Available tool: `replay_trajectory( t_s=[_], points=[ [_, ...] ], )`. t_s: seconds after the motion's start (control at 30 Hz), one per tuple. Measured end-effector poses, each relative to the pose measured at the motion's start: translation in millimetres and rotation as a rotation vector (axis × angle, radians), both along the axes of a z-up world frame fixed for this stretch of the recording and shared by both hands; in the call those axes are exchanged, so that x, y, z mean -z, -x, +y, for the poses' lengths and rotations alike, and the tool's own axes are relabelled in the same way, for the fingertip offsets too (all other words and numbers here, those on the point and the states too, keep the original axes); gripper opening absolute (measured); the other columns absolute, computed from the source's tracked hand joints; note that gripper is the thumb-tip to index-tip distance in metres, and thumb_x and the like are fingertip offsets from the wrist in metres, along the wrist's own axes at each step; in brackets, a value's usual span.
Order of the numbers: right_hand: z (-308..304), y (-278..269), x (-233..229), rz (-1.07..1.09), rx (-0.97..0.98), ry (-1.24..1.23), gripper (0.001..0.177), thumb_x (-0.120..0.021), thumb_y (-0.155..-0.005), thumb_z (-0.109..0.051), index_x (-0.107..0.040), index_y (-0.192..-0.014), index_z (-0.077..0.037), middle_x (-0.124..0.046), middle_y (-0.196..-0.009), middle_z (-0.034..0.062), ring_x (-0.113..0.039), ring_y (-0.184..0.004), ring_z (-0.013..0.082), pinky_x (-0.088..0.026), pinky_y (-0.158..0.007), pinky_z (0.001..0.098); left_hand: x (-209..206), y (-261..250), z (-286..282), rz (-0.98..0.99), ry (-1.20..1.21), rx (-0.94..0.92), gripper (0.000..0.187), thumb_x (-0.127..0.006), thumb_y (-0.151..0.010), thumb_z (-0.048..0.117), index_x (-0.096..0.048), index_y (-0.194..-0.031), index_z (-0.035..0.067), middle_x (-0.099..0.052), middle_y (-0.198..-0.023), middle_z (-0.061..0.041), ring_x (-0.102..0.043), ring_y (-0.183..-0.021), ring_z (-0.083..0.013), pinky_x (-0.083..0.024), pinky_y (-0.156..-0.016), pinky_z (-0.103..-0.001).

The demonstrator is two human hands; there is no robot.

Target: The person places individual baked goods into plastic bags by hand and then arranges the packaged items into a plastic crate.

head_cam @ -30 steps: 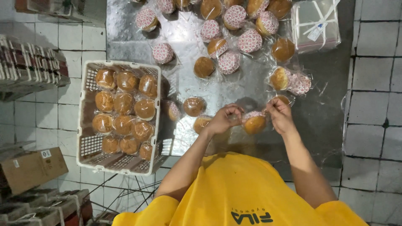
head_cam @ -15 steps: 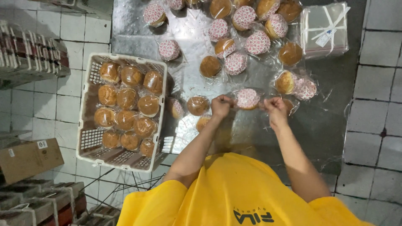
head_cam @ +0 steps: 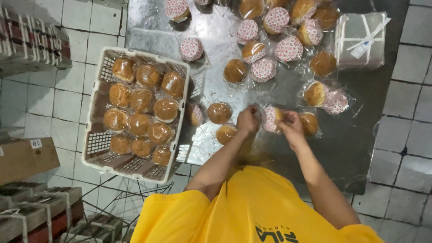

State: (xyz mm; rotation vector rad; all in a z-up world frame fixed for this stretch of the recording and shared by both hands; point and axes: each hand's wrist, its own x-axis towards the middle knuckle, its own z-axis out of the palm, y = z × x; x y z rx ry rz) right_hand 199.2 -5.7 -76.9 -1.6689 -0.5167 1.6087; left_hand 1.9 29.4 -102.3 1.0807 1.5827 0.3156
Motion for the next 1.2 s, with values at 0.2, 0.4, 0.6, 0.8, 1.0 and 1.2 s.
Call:
replay_trajectory(
  t_s=[0.2, 0.4, 0.6, 0.8, 1.0, 1.2],
  points=[
    [31, 73, -25, -0.881, -1.023, -0.496, 0.06, -0.081, -0.078, -0.019, -0.063, -0.135, -0.014, -0.053, -0.137, 0.0122, -0.052, -0.129, 0.0368, -0.049, -0.105, 0.0456, -76, 87, -26, 0.141, -0.418, -0.031, 0.027, -0.063, -0.091, 0.001, -0.068, -0.117, 0.005, -0.065, -0.113, -0.02, -0.061, -0.116, -0.0412, -0.05, -0.102, -0.046],
    [142, 159, -7, -0.927, -0.651, -0.813, 0.035, -0.083, -0.082, -0.025, -0.071, -0.112, -0.012, -0.056, -0.104, 0.0105, -0.057, -0.11, 0.0372, -0.045, -0.098, 0.046, -104, 161, -78, 0.246, -0.283, -0.122, 0.062, -0.046, -0.105, 0.055, -0.068, -0.071, 0.007, -0.069, -0.07, -0.021, -0.069, -0.078, -0.0454, -0.052, -0.069, -0.053],
    [190, 205, 7, -1.265, -1.006, -0.268, 0.098, -0.076, -0.083, -0.043, -0.023, -0.157, -0.006, -0.037, -0.148, 0.0281, -0.041, -0.135, 0.051, -0.027, -0.115, 0.0634, -164, 179, -91, -0.085, -0.441, -0.211, 0.077, -0.06, -0.075, -0.006, -0.044, -0.148, 0.013, -0.052, -0.143, -0.02, -0.047, -0.129, -0.0442, -0.031, -0.113, -0.048],
    [111, 209, -70, -0.036, -0.277, -0.239, 0.061, -0.082, -0.079, -0.019, -0.051, -0.131, -0.01, -0.056, -0.12, 0.0076, -0.056, -0.098, 0.021, -0.045, -0.084, 0.0314, -173, 185, -70, -0.518, -0.31, -0.467, 0.105, -0.087, -0.077, 0.027, -0.025, -0.159, 0.007, -0.036, -0.154, -0.033, -0.034, -0.144, -0.0504, -0.033, -0.116, -0.061],
    [-4, 150, -120, 0.618, -0.292, -0.095, 0.064, -0.044, -0.084, -0.026, -0.052, -0.147, -0.018, -0.062, -0.133, 0.0047, -0.061, -0.116, 0.0203, -0.046, -0.098, 0.036, -131, 165, -47, -0.854, -0.139, -0.366, 0.073, -0.093, -0.076, 0.017, -0.058, -0.139, 0.007, -0.068, -0.12, -0.013, -0.066, -0.11, -0.0214, -0.056, -0.093, -0.035],
    [-68, 149, -136, 0.075, -0.268, -0.344, 0.056, -0.075, -0.091, -0.019, -0.054, -0.142, -0.017, -0.066, -0.128, 0.0042, -0.059, -0.118, 0.0151, -0.047, -0.105, 0.0345, -155, 150, -57, -0.788, -0.227, -0.294, 0.101, -0.101, -0.059, 0.01, -0.05, -0.146, 0.013, -0.065, -0.126, -0.017, -0.066, -0.115, -0.0245, -0.056, -0.1, -0.034]
  ],
)
